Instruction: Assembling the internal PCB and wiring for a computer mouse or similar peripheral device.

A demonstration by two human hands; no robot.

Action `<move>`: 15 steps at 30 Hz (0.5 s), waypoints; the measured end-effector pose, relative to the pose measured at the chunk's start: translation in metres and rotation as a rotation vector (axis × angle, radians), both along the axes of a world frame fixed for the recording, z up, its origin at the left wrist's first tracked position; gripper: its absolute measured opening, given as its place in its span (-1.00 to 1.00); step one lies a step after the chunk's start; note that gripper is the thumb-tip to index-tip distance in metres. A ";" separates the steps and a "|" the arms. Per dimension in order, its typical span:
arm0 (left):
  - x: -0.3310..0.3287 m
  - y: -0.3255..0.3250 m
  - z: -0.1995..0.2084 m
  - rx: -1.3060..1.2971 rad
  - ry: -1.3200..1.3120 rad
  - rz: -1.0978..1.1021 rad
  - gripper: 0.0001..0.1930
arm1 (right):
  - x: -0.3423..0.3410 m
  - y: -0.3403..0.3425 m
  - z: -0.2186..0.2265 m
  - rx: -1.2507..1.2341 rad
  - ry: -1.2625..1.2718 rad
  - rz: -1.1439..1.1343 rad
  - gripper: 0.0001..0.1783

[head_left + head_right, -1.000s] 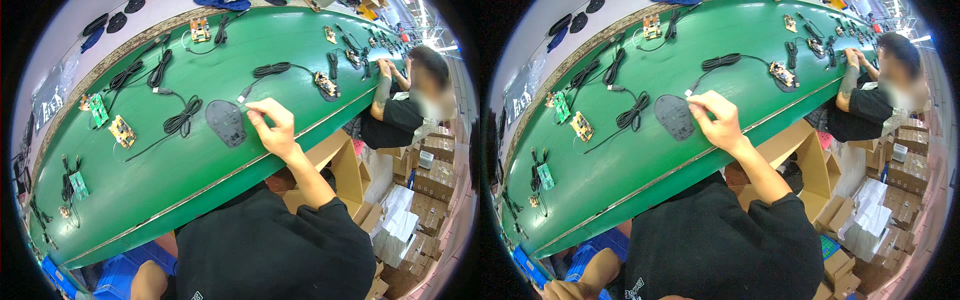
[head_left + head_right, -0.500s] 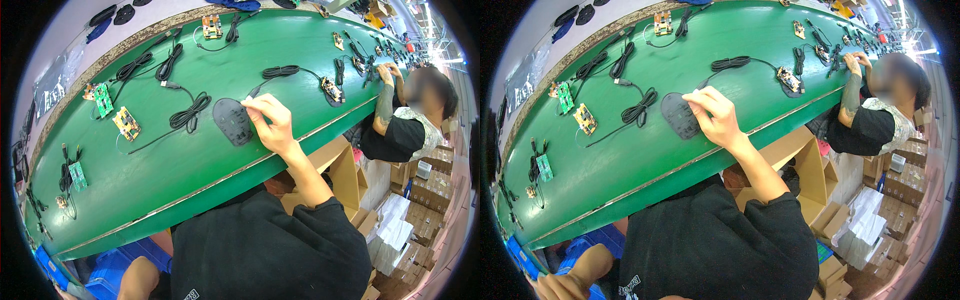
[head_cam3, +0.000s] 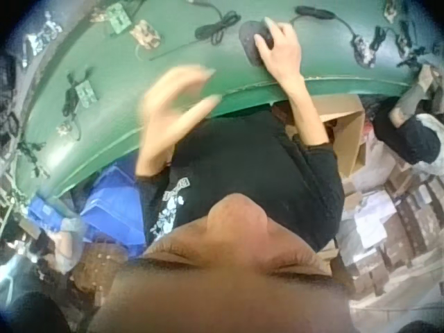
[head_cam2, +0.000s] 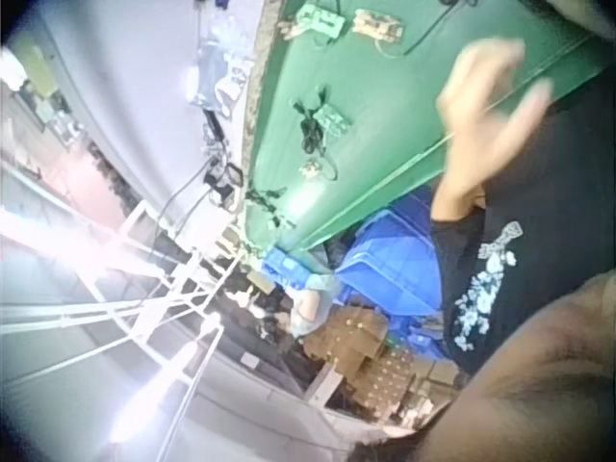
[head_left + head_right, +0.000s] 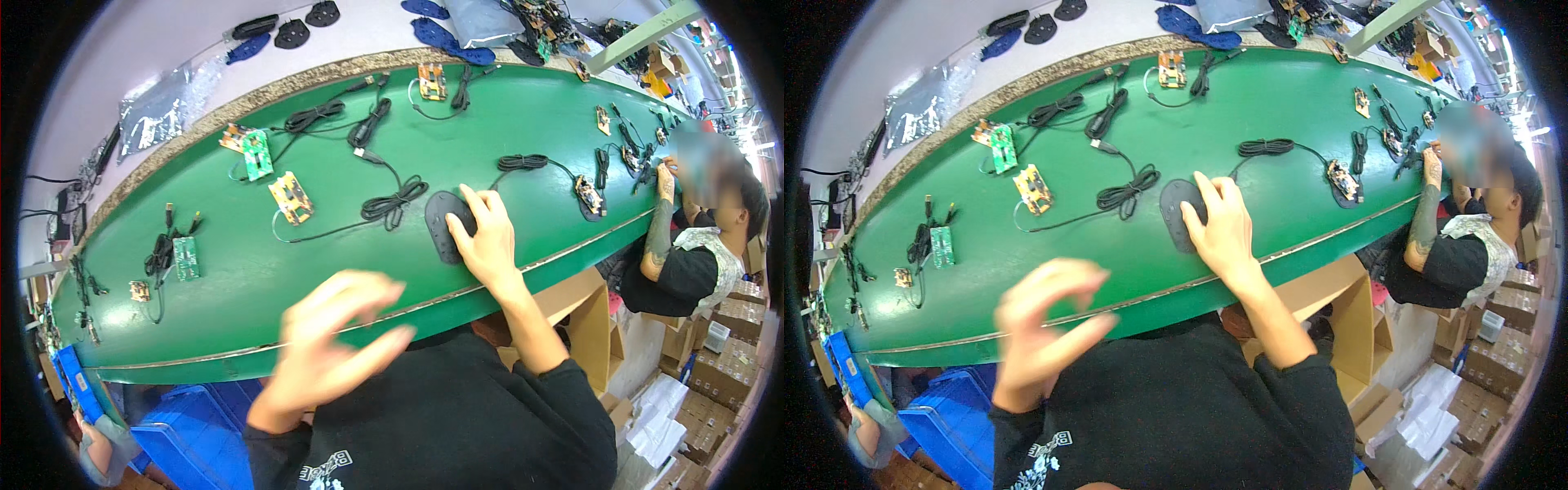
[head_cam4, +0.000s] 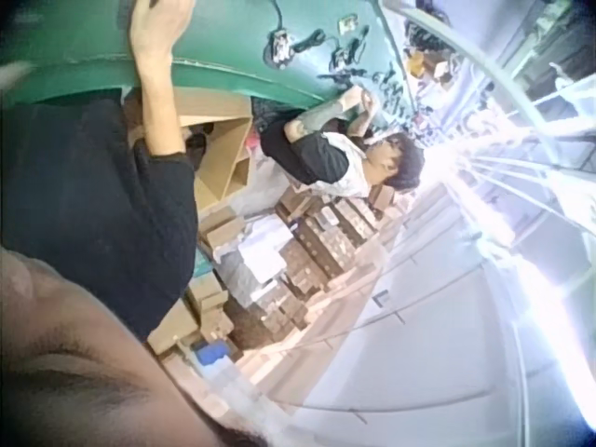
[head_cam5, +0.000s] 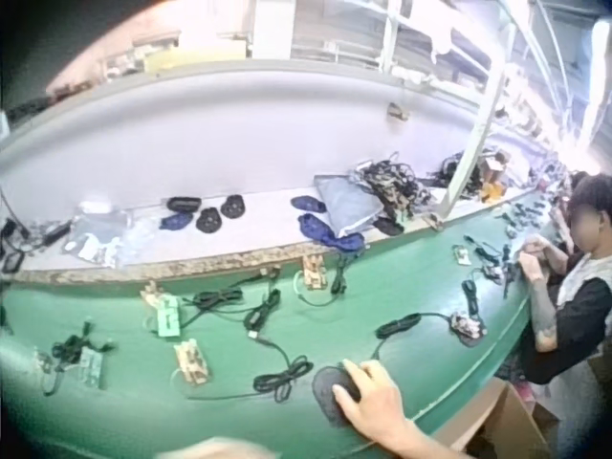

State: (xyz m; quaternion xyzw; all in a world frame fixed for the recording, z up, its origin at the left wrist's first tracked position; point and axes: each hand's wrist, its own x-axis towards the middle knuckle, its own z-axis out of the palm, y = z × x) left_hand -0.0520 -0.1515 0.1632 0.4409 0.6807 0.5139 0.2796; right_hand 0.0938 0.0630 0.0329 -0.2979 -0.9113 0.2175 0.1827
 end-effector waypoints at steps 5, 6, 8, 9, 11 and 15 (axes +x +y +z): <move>0.049 0.063 -0.116 -0.179 0.609 0.096 -0.19 | 0.005 -0.027 0.006 -0.189 0.390 -0.082 -0.69; 0.048 0.071 -0.127 -0.190 0.637 0.056 -0.17 | 0.009 -0.024 0.005 -0.235 0.418 -0.091 -0.71; 0.040 0.075 -0.139 -0.152 0.660 0.051 -0.20 | 0.015 -0.016 0.000 -0.360 0.427 -0.078 -0.73; 0.027 0.073 -0.142 -0.101 0.645 -0.050 -0.22 | 0.017 -0.012 -0.002 -0.490 0.436 -0.062 -0.74; -0.003 0.068 -0.143 -0.036 0.588 -0.239 -0.28 | 0.021 -0.003 -0.007 -0.503 0.399 -0.011 -0.75; -0.052 0.060 -0.132 0.020 0.551 -0.351 -0.28 | 0.014 0.009 -0.007 -0.320 0.263 0.066 -0.74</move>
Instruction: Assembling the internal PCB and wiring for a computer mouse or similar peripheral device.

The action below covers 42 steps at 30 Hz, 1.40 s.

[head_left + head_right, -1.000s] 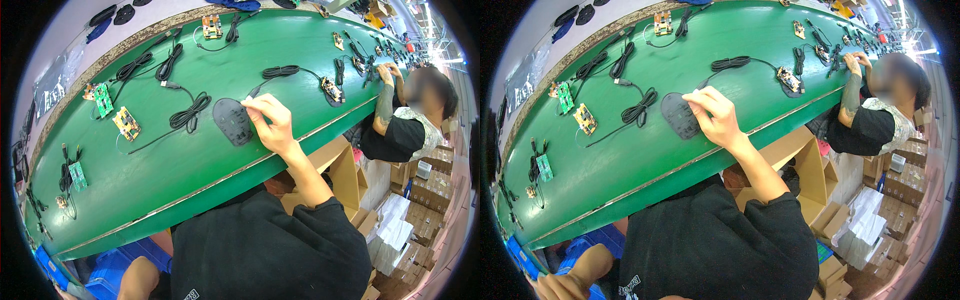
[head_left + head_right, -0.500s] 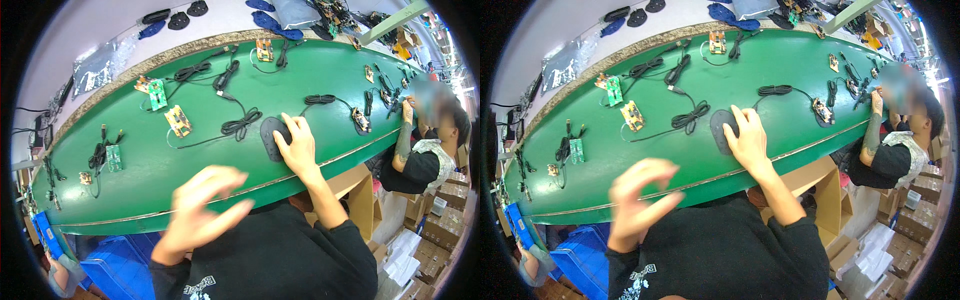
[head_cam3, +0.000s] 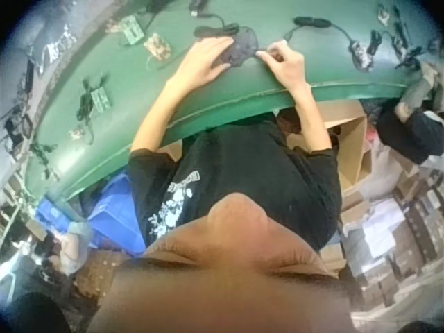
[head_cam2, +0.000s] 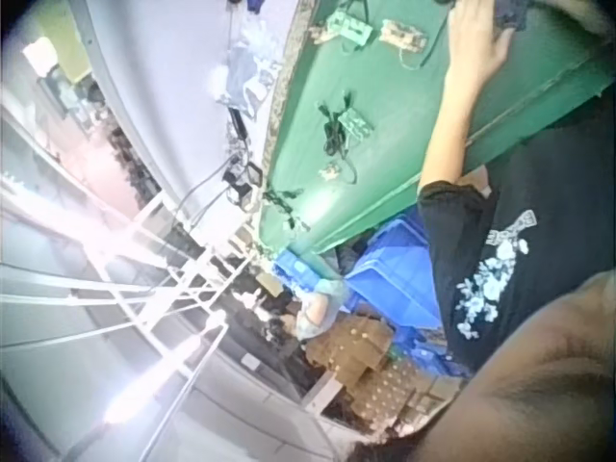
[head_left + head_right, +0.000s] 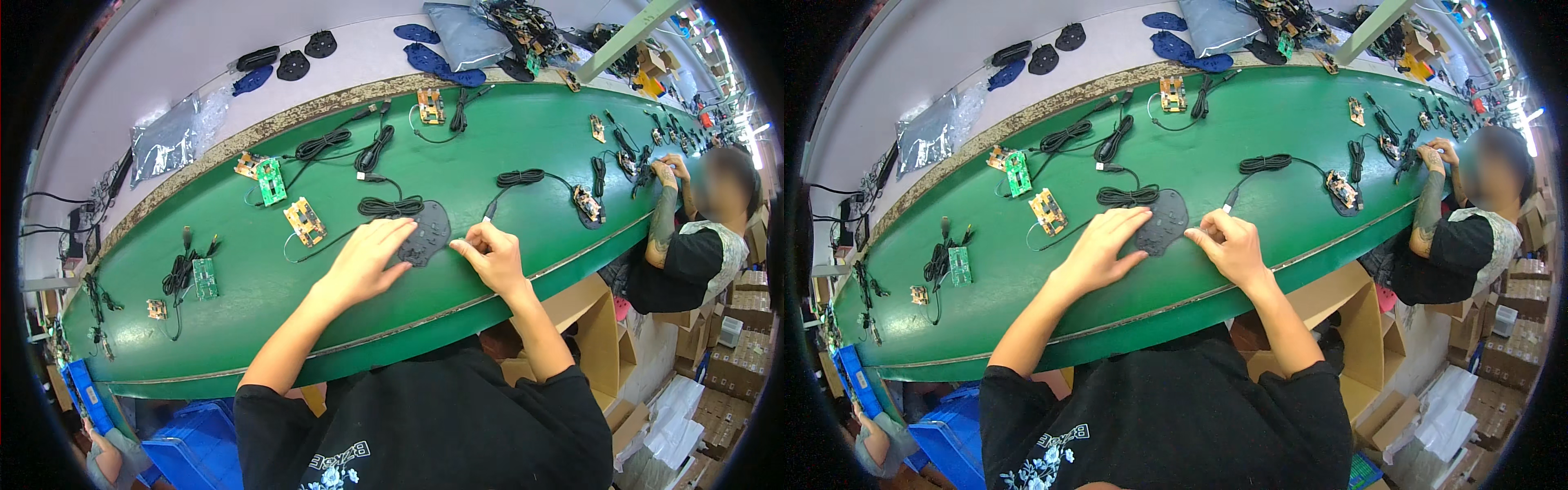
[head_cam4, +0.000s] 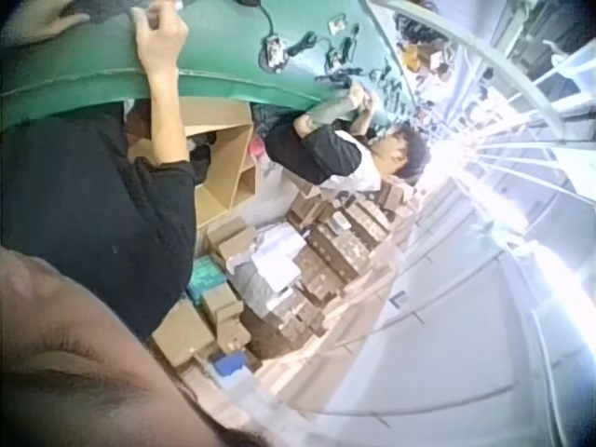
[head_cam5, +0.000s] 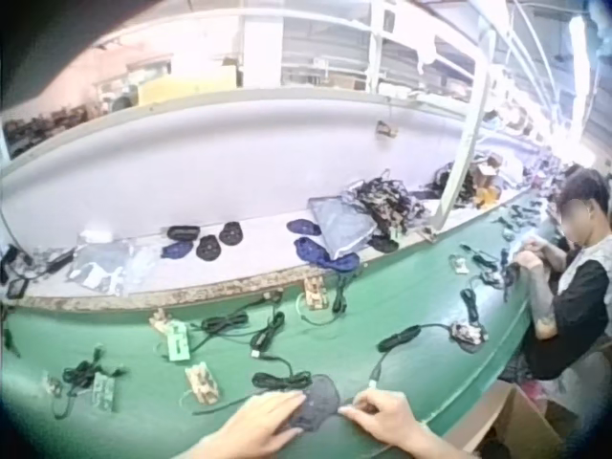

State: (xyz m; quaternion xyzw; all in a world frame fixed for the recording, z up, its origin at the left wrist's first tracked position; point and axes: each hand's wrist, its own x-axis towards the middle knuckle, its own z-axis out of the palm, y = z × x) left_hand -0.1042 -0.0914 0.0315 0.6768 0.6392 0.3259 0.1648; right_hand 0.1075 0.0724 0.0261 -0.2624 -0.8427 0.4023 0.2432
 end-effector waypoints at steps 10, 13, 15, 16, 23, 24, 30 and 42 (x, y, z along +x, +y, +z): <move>0.018 -0.016 0.002 -0.030 0.172 0.355 -0.12 | 0.018 0.012 0.008 0.477 -0.017 0.289 -0.82; 0.026 -0.003 -0.013 0.064 0.128 0.235 -0.21 | 0.019 0.009 0.007 0.503 -0.046 0.145 -0.84; 0.007 0.002 -0.021 0.055 0.049 0.148 -0.22 | 0.023 0.011 0.006 0.396 -0.159 0.094 -0.86; 0.002 0.001 -0.024 0.041 -0.026 0.056 -0.24 | 0.021 0.012 0.006 0.396 -0.123 0.111 -0.87; 0.026 0.010 -0.011 0.086 0.064 0.160 -0.22 | 0.007 0.010 0.009 0.493 -0.156 0.138 -0.86; 0.027 0.012 -0.014 0.102 0.047 0.154 -0.23 | 0.008 0.008 0.010 0.517 -0.154 0.134 -0.86; 0.003 0.017 -0.019 0.024 -0.129 0.022 -0.23 | -0.019 0.007 0.023 0.448 -0.001 0.235 -0.83; 0.001 0.018 -0.012 0.063 -0.172 0.005 -0.35 | -0.037 0.003 0.003 0.343 -0.109 0.228 -0.85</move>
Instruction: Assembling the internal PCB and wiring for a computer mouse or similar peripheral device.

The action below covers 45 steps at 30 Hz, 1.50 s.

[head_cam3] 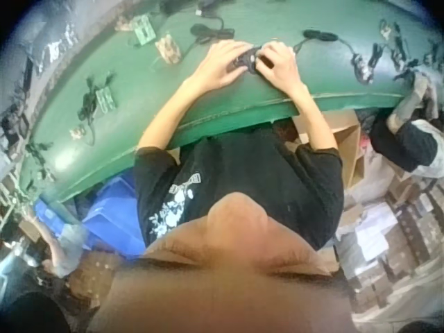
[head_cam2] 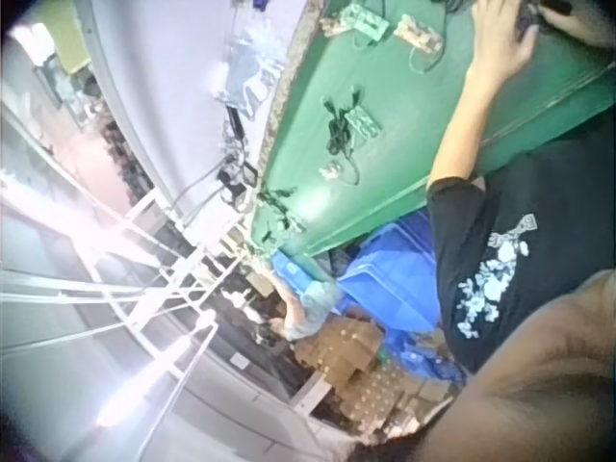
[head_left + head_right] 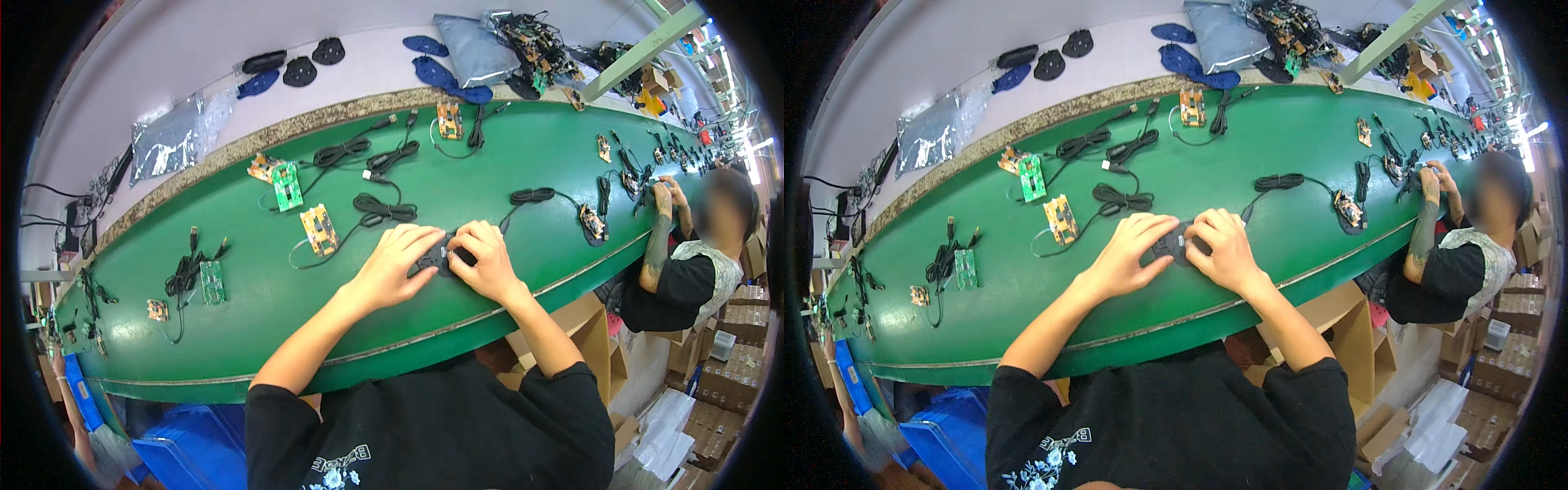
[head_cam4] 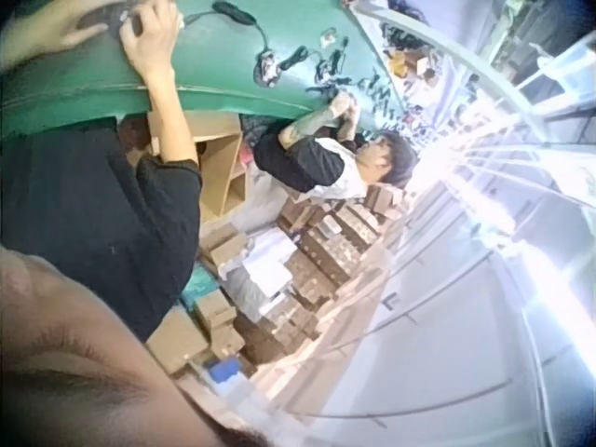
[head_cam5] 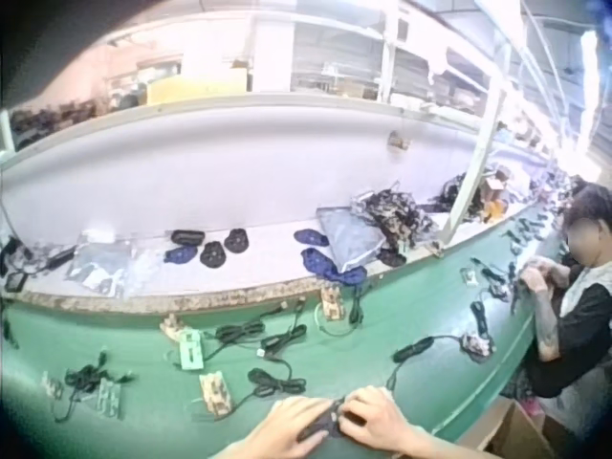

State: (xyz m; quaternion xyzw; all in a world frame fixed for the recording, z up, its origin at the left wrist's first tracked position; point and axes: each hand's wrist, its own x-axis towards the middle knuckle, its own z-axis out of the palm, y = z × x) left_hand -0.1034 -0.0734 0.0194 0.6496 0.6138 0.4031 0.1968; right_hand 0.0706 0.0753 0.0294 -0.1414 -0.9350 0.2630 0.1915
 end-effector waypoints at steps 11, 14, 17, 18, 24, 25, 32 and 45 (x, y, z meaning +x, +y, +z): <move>-0.040 -0.004 -0.010 0.063 0.426 0.458 -0.39 | -0.097 0.138 0.011 0.193 0.184 -0.318 -0.41; -0.043 -0.018 -0.012 -0.010 0.423 0.475 -0.39 | -0.146 0.162 0.016 0.110 -0.328 -0.386 -0.19; -0.056 -0.043 -0.014 -0.011 0.425 0.504 -0.40 | -0.157 0.165 0.038 0.041 -0.569 -0.298 -0.35; -0.060 -0.052 -0.014 -0.001 0.389 0.479 -0.40 | -0.151 0.166 0.039 -0.017 -0.480 -0.304 -0.47; -0.064 -0.063 0.029 0.276 0.179 0.482 -0.41 | -0.129 0.110 0.166 -0.121 0.182 0.063 -0.73; -0.066 -0.059 0.043 0.359 0.128 0.519 -0.38 | -0.131 0.084 0.199 0.014 0.249 0.079 -0.72; -0.046 -0.009 0.181 0.836 0.017 0.524 -0.54 | -0.096 -0.032 0.305 -0.017 0.480 0.228 -0.45; 0.024 -0.086 0.025 -0.212 -0.189 0.099 -0.81 | 0.069 -0.076 0.022 0.091 -0.117 -0.243 -0.56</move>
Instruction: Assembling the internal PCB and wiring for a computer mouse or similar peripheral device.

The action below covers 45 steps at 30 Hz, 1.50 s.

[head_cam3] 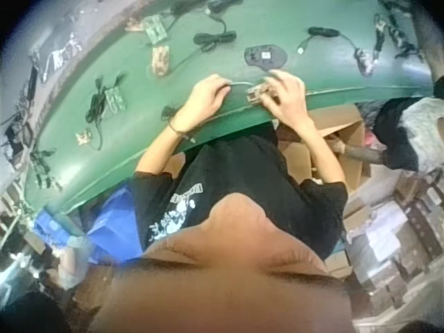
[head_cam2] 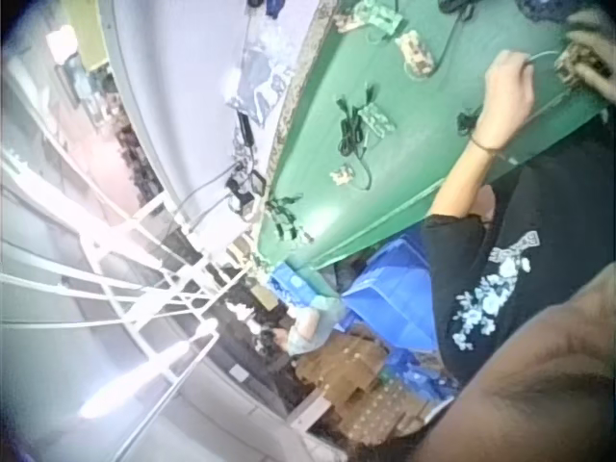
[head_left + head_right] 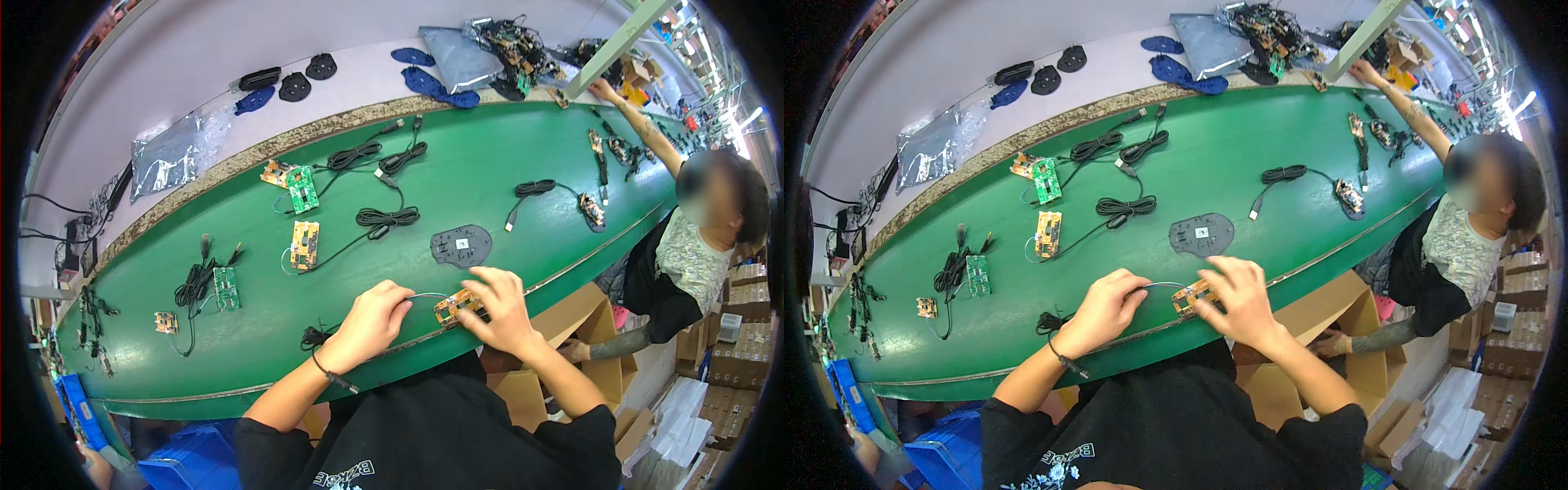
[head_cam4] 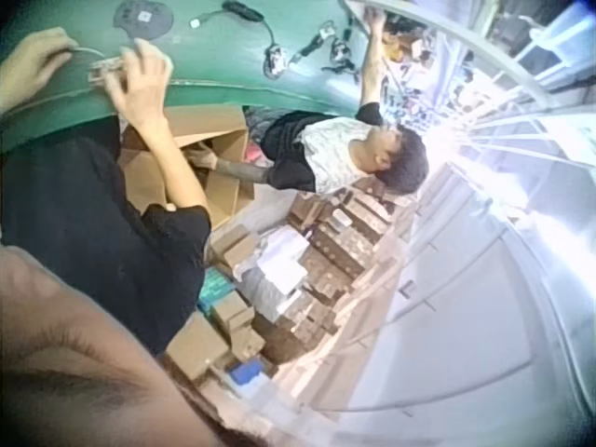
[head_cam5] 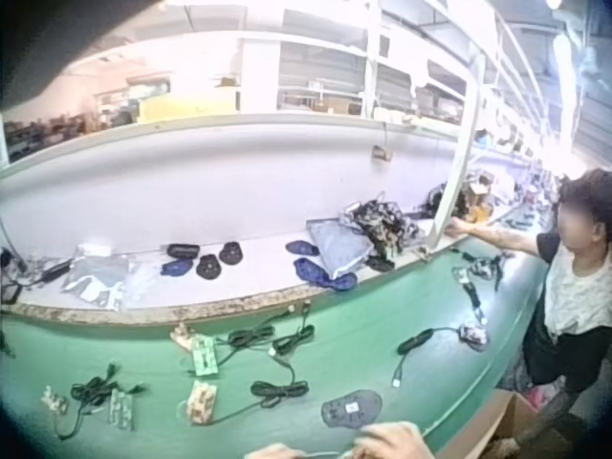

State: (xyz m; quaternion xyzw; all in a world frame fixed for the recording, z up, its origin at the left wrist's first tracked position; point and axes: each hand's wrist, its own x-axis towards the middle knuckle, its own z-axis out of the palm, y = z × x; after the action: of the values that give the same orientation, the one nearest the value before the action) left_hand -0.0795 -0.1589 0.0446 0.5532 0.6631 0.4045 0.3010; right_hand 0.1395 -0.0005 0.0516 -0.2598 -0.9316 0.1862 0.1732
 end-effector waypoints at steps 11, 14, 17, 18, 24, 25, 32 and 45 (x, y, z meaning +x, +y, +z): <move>-0.012 0.028 0.017 -0.119 -0.407 0.178 -0.88 | -0.023 0.064 0.052 -0.671 0.018 0.637 -0.43; -0.012 0.060 0.009 0.086 -0.087 0.224 -0.86 | -0.061 0.092 0.037 -0.825 0.363 0.560 -0.57; -0.009 0.079 -0.011 0.160 0.087 0.248 -0.87 | -0.086 0.111 -0.001 -0.590 0.415 0.454 -0.66; -0.003 0.079 -0.012 0.100 0.059 0.238 -0.87 | -0.088 0.116 -0.012 -0.598 0.423 0.450 -0.66; 0.000 0.085 -0.011 0.149 0.280 0.180 -0.82 | -0.089 0.117 -0.036 -0.634 0.497 0.424 -0.69; 0.002 0.085 -0.009 0.148 0.350 0.162 -0.79 | -0.087 0.116 -0.034 -0.639 0.474 0.410 -0.69; -0.012 0.091 -0.002 0.191 0.808 -0.201 -0.64 | -0.087 0.121 -0.037 -0.592 0.424 0.424 -0.59; -0.010 0.093 -0.005 0.112 0.510 0.039 -0.84 | -0.098 0.118 -0.027 -0.477 0.324 0.267 -0.80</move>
State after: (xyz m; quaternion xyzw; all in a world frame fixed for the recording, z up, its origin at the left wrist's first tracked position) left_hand -0.0893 -0.0664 0.0397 0.6404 0.7045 0.2938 0.0850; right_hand 0.0414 0.1176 0.0242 -0.1354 -0.8477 0.4597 0.2275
